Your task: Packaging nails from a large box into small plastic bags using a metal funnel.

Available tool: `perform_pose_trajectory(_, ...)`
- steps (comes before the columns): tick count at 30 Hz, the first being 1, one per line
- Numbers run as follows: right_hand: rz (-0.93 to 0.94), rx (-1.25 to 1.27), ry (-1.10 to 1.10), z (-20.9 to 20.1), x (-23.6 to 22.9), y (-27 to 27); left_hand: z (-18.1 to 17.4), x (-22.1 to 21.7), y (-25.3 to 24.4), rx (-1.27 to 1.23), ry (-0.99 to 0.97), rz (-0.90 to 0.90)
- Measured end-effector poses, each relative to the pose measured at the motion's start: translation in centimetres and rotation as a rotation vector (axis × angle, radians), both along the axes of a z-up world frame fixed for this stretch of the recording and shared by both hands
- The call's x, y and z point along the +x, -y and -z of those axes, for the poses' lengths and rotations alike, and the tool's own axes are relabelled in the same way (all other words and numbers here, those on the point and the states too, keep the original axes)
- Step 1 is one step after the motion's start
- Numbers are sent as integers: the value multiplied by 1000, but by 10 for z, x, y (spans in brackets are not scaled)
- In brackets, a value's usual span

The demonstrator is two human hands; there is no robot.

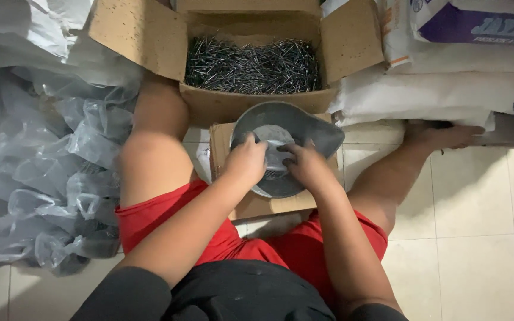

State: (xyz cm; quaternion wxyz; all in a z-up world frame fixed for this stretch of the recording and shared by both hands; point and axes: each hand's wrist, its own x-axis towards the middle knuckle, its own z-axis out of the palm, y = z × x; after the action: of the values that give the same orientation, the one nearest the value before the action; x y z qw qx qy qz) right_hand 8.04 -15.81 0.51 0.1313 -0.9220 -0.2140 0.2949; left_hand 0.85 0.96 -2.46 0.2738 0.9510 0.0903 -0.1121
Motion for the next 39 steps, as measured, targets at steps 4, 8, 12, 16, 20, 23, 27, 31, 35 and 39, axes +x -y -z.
perform_pose_trajectory(4, 32, 43, 25, -3, 2, -1, 1, 2, -1, 0, -11, -2)
perform_pose_trajectory(8, 35, -10, -18, -13, 1, -4, 11, 3, -2, 41, -8, 46)
perform_pose_trajectory(12, 84, -32, -108, -28, -3, -10, -9, -3, -11, -2, 20, 57)
perform_pose_trajectory(16, 54, -108, -63, -53, 6, -12, -44, -5, -43, -160, 4, -40)
perform_pose_trajectory(20, 97, -31, 62, -69, 30, -13, -42, 6, -97, -83, 271, -254)
perform_pose_trajectory(23, 45, 99, 193, -64, 66, -19, -13, 16, -124, -30, 295, -391)
perform_pose_trajectory(27, -74, 141, 296, -27, 139, -40, 26, 29, -131, -163, 241, -430)
perform_pose_trajectory(31, -219, -19, 269, 85, 231, -76, 14, 50, -124, -178, -9, -429)
perform_pose_trajectory(35, -505, -227, 167, 170, 270, -121, -10, 62, -128, -207, -180, -351)
perform_pose_trajectory(39, -759, -520, 58, 231, 276, -145, 33, 78, -129, -205, -228, -320)
